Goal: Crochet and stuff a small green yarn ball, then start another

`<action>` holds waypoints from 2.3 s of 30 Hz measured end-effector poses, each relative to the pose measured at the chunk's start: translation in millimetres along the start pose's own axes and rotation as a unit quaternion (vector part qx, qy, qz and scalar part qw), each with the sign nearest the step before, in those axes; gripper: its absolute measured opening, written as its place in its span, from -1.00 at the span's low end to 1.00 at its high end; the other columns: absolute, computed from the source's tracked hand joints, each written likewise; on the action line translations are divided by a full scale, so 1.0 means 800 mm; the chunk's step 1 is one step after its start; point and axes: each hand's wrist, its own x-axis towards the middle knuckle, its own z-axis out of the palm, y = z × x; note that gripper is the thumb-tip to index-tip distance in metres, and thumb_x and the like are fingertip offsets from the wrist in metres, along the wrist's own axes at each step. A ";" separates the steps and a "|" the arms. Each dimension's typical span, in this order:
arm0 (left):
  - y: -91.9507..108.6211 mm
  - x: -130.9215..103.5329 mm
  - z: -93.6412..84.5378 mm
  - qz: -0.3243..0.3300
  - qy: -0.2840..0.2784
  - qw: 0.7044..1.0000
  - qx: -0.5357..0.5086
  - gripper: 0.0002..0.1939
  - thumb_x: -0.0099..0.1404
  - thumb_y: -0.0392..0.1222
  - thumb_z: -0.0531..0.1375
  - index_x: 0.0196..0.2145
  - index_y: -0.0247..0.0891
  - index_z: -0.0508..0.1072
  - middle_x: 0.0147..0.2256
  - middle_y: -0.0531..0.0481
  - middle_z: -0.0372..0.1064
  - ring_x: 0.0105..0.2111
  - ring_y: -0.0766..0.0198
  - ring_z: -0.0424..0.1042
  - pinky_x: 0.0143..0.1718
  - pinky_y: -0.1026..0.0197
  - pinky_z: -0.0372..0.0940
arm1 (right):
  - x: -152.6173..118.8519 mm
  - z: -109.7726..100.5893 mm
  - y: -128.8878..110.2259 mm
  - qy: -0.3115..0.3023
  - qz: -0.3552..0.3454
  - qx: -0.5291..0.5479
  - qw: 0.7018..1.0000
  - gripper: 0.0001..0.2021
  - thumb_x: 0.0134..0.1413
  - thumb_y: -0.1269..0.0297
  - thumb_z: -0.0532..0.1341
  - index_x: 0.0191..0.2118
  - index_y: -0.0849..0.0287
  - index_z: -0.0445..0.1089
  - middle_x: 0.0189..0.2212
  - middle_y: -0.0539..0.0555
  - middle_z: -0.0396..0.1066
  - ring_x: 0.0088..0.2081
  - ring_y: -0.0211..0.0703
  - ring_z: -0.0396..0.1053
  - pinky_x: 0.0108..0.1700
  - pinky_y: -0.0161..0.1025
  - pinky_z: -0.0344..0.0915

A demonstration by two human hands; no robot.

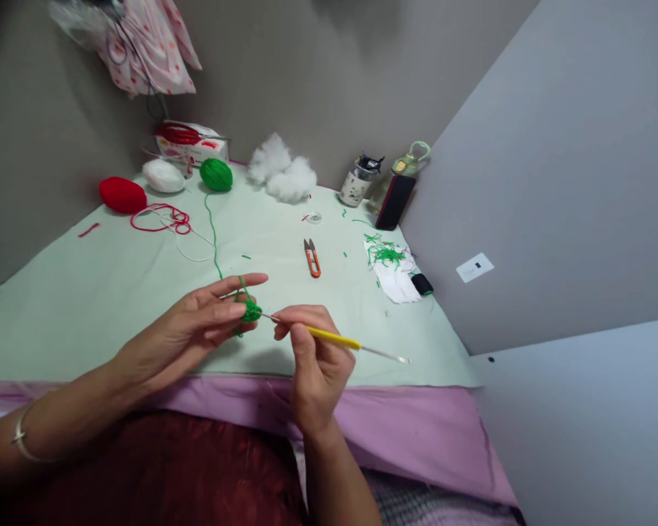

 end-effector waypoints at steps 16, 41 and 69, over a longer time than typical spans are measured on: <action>-0.008 0.002 0.004 -0.036 -0.013 0.999 -0.016 -0.57 0.19 -0.22 0.44 0.04 -0.22 0.62 -0.35 0.04 0.43 -0.32 0.32 0.33 -0.12 0.24 0.24 | -0.004 0.000 -0.002 -0.003 -0.005 -0.035 0.999 -0.78 0.34 0.44 0.18 -0.15 0.04 0.58 -0.34 0.02 0.52 -0.37 -0.21 0.45 -0.33 -0.19 0.43; -0.008 -0.004 0.009 0.023 -0.002 0.996 0.083 -0.38 0.25 -0.17 0.40 0.25 -0.10 0.43 -0.23 0.04 0.42 -0.27 0.32 0.28 -0.32 0.26 0.09 | -0.006 0.006 0.008 0.004 0.104 0.143 0.984 -0.80 0.41 0.31 0.15 -0.19 0.09 0.54 -0.29 0.04 0.58 -0.39 -0.26 0.48 -0.33 -0.25 0.46; -0.014 -0.003 0.007 0.050 -0.029 0.997 0.056 -0.48 0.25 -0.22 0.43 0.16 -0.09 0.53 -0.27 0.07 0.50 -0.20 0.34 0.43 -0.03 0.27 0.27 | -0.009 0.004 0.003 -0.052 -0.011 -0.036 0.998 -0.78 0.35 0.44 0.18 -0.10 0.05 0.57 -0.26 0.08 0.55 -0.21 -0.12 0.51 -0.27 -0.17 0.47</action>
